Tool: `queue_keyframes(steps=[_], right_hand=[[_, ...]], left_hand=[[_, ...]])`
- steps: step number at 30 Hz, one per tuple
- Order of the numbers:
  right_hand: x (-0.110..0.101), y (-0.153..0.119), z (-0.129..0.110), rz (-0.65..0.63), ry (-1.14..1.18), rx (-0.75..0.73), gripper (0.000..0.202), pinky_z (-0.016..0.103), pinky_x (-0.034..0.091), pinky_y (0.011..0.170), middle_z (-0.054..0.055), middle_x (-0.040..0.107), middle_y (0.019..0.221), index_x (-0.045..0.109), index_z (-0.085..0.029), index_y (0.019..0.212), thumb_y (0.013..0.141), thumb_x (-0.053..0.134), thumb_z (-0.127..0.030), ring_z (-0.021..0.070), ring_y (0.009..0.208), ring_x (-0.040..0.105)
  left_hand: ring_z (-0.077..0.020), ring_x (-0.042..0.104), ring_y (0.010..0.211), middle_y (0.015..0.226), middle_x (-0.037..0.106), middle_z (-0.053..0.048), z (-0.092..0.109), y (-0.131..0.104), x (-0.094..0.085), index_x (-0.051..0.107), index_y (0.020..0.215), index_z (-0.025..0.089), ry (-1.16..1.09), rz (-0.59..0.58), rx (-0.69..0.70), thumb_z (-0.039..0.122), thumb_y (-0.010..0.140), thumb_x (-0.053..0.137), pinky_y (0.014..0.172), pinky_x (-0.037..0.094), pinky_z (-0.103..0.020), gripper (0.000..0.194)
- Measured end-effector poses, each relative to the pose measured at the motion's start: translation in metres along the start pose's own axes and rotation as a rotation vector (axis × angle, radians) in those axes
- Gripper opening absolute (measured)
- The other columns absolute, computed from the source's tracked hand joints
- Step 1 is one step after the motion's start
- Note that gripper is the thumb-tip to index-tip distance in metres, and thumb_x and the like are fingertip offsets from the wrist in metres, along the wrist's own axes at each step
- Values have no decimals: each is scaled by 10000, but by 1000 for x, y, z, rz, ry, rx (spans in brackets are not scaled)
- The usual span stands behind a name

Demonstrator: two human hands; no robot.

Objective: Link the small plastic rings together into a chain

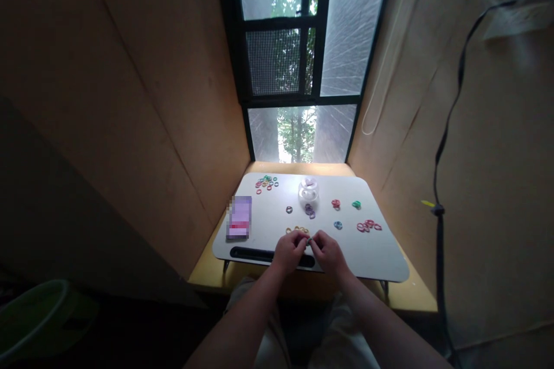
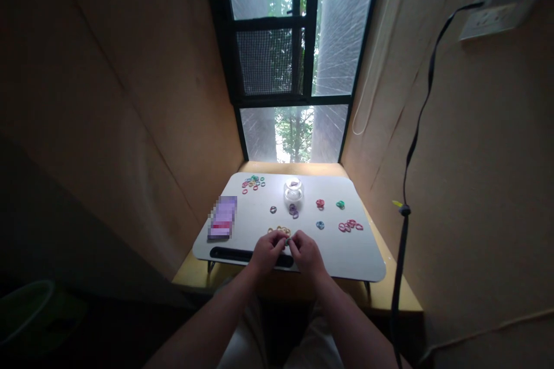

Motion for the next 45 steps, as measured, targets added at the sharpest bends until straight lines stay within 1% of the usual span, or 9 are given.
queue_keyframes(steps=[4,9,13,19,23,28,36,40,45], right_hand=[[-1,0,0,2,-7,7,200,238,351,533,-30,516,589,471,-207,676,843,511,-311,131,547,479],[-1,0,-2,-4,-13,-4,190,233,337,530,-37,487,580,453,-208,665,831,506,-285,123,542,452],[0,0,0,-5,-22,2,178,233,322,527,-42,471,573,446,-208,661,812,515,-272,119,537,435],[3,-1,4,-33,-53,14,157,232,311,525,-44,471,573,454,-209,669,794,535,-259,121,540,436],[1,-2,1,-25,-63,1,165,233,319,531,-39,489,581,476,-205,674,810,542,-274,121,542,440],[0,-1,-5,-16,-23,-26,213,234,334,529,-30,512,582,480,-204,667,847,534,-306,119,534,447],[-2,-2,-8,-58,62,-62,87,235,389,552,-10,580,650,567,-193,770,830,515,-229,128,563,508],[-3,-1,-7,-70,101,-78,122,246,425,600,12,633,713,596,-189,810,836,477,-193,146,627,560],[-1,-1,-7,-72,115,-70,125,248,434,602,21,652,733,613,-189,818,859,501,-227,150,639,571]], left_hand=[[-155,634,780,858,713,-25,2,-1,-1,702,907,209,5,3,15,282,856,544,728,480,-254,181],[-154,625,782,856,709,-29,7,-2,-2,702,881,196,31,-16,46,328,876,539,716,469,-248,210],[-143,611,734,828,705,-23,7,-3,-1,703,884,189,43,-7,51,340,863,561,682,456,-238,208],[-133,584,653,728,678,-6,5,-3,0,707,898,187,38,-36,32,344,838,587,629,438,-231,206],[-139,591,687,770,692,-15,7,-3,-1,713,894,190,57,-44,27,350,852,559,655,442,-234,226],[-136,595,673,724,677,-9,7,-1,-3,692,825,186,44,-41,-4,361,875,519,650,434,-236,252],[-140,610,658,701,669,-3,5,0,-3,649,798,184,0,7,-54,372,868,532,643,436,-250,232],[-139,609,640,682,662,1,5,-1,-2,642,795,188,-13,0,-54,368,872,524,640,438,-253,229],[-143,620,642,686,672,-4,4,0,-2,645,810,187,-28,10,-72,362,866,527,639,449,-254,219]])
Point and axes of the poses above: each hand's wrist, its own y-axis towards the middle knuckle, its own x-axis out of the palm, z = x × y, the point moved 4 cm from there along y, towards the middle knuckle
